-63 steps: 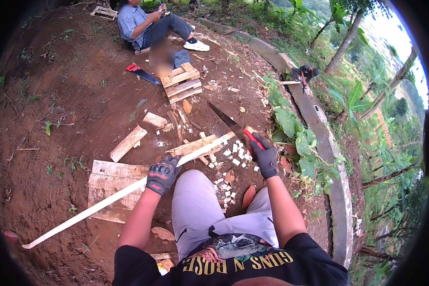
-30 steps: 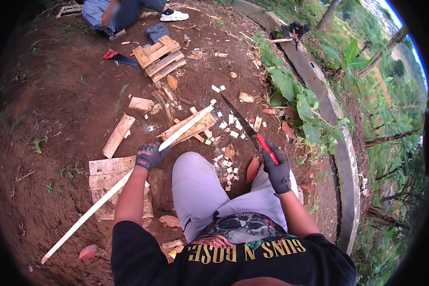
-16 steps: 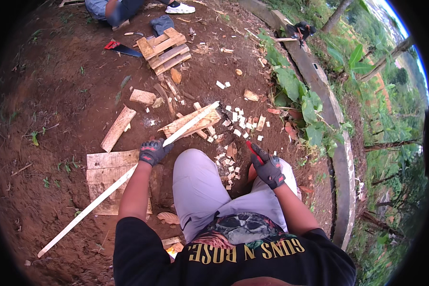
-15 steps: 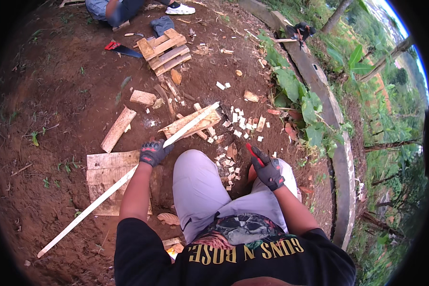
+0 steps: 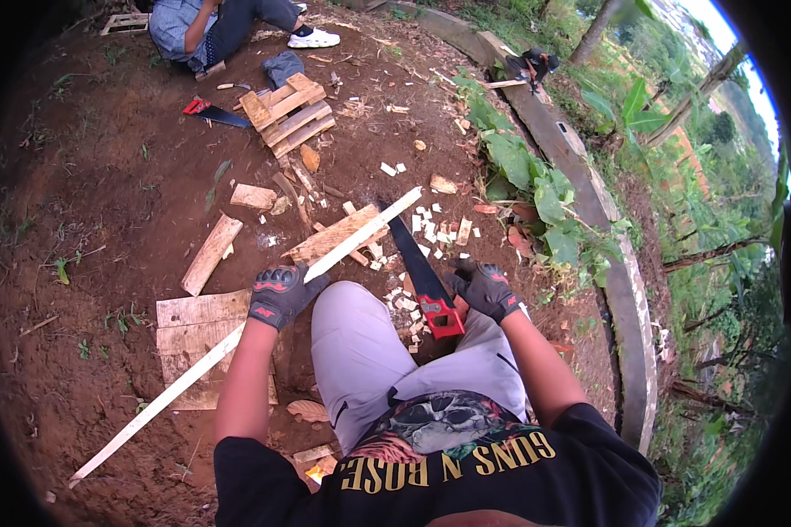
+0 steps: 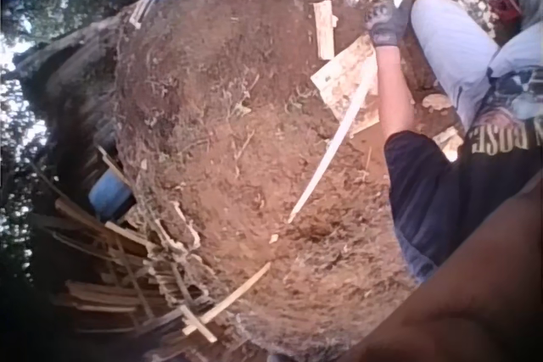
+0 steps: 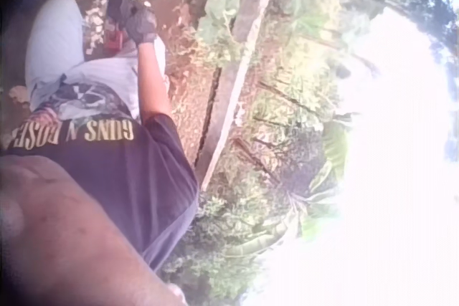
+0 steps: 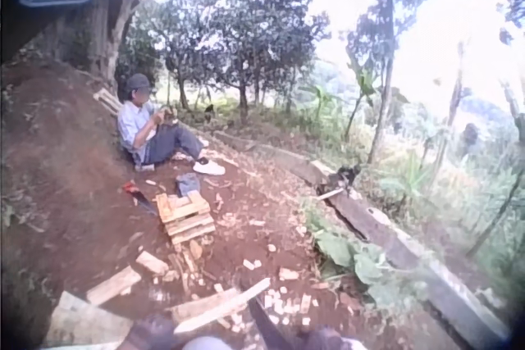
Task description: The person sits on the ground and uses a hand saw to cut a long, thin piece of wood into smaller segments. The person holds the wood steady with one hand while sawing with the other, creating wood chips and small cut pieces that accumulate on the ground.
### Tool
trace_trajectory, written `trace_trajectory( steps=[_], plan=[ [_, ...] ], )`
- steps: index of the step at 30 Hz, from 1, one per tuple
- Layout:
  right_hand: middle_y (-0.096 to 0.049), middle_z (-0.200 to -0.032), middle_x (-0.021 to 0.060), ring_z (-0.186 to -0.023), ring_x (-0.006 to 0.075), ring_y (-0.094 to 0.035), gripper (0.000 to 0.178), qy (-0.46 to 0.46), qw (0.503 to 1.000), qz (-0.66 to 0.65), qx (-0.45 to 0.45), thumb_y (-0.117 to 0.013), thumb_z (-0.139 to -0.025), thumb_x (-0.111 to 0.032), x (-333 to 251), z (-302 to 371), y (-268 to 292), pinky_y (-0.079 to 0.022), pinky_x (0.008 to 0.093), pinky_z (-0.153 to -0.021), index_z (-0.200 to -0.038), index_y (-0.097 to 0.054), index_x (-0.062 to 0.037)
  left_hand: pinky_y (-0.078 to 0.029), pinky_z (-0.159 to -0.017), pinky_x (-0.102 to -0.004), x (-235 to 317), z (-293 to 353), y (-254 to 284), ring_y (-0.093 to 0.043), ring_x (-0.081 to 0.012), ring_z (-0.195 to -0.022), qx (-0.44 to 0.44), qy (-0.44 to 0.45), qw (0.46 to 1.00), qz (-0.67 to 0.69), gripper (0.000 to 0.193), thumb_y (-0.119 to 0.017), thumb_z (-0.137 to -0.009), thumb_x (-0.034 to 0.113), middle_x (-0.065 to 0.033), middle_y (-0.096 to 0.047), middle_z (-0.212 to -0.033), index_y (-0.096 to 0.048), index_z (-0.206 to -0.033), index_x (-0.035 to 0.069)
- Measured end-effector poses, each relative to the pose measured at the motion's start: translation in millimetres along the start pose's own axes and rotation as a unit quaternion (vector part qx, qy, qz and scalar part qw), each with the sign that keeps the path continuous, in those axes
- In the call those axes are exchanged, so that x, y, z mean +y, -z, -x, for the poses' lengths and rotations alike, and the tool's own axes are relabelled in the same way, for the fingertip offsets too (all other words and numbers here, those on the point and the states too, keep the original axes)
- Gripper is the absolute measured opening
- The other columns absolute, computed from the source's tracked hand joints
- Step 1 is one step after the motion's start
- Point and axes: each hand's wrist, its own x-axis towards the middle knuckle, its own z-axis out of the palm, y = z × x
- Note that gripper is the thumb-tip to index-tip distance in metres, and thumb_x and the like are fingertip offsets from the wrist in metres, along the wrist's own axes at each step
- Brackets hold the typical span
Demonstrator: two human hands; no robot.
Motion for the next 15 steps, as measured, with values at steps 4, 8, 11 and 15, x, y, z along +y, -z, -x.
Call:
trace_trajectory(
  steps=[4, 8, 11, 15],
  plan=[
    [-0.077, -0.098, 0.0075, -0.075, 0.0147, -0.072, 0.057, -0.044, 0.961, -0.233, 0.145, -0.063, -0.110, -0.049, -9, -72, 41, -0.057, 0.0309, -0.065, -0.143, -0.065, -0.0030, -0.060, -0.080, -0.0520, 40, 45, 40, -0.078, -0.0346, -0.086, 0.045, -0.051, 0.997, 0.021, 0.062, -0.058, -0.101, 0.068, -0.0169, -0.079, -0.090, -0.077, -0.104, 0.009],
    [-0.065, -0.072, 0.0034, -0.058, 0.0148, -0.063, 0.043, -0.043, 0.940, -0.325, 0.092, -0.059, -0.112, -0.047, -7, -76, 54, -0.049, 0.0312, -0.055, -0.106, -0.072, -0.0068, -0.060, -0.078, -0.0507, 69, 85, 48, -0.077, -0.0349, -0.086, 0.077, -0.086, 0.990, 0.079, 0.055, -0.061, -0.100, 0.063, -0.0141, -0.077, -0.089, -0.075, -0.103, 0.010],
    [-0.060, -0.070, -0.0021, -0.052, 0.0080, -0.042, 0.039, -0.009, 0.862, -0.503, 0.058, -0.056, -0.114, -0.046, 53, -68, 41, -0.035, 0.0285, -0.049, -0.108, -0.070, -0.0098, -0.057, -0.068, -0.0482, 83, 88, 26, -0.073, -0.0337, -0.076, 0.192, -0.136, 0.966, 0.105, 0.039, -0.072, -0.090, 0.049, -0.0128, -0.072, -0.078, -0.074, -0.082, 0.011],
    [-0.050, -0.071, -0.0053, -0.056, 0.0071, -0.043, 0.032, -0.081, 0.789, -0.608, 0.026, -0.054, -0.115, -0.039, 97, -46, 11, -0.035, 0.0268, -0.050, -0.118, -0.069, -0.0110, -0.052, -0.057, -0.0469, 108, 113, 31, -0.070, -0.0324, -0.062, 0.190, -0.148, 0.968, 0.065, 0.025, -0.073, -0.083, 0.038, -0.0086, -0.066, -0.063, -0.077, -0.073, 0.015]
  ],
)
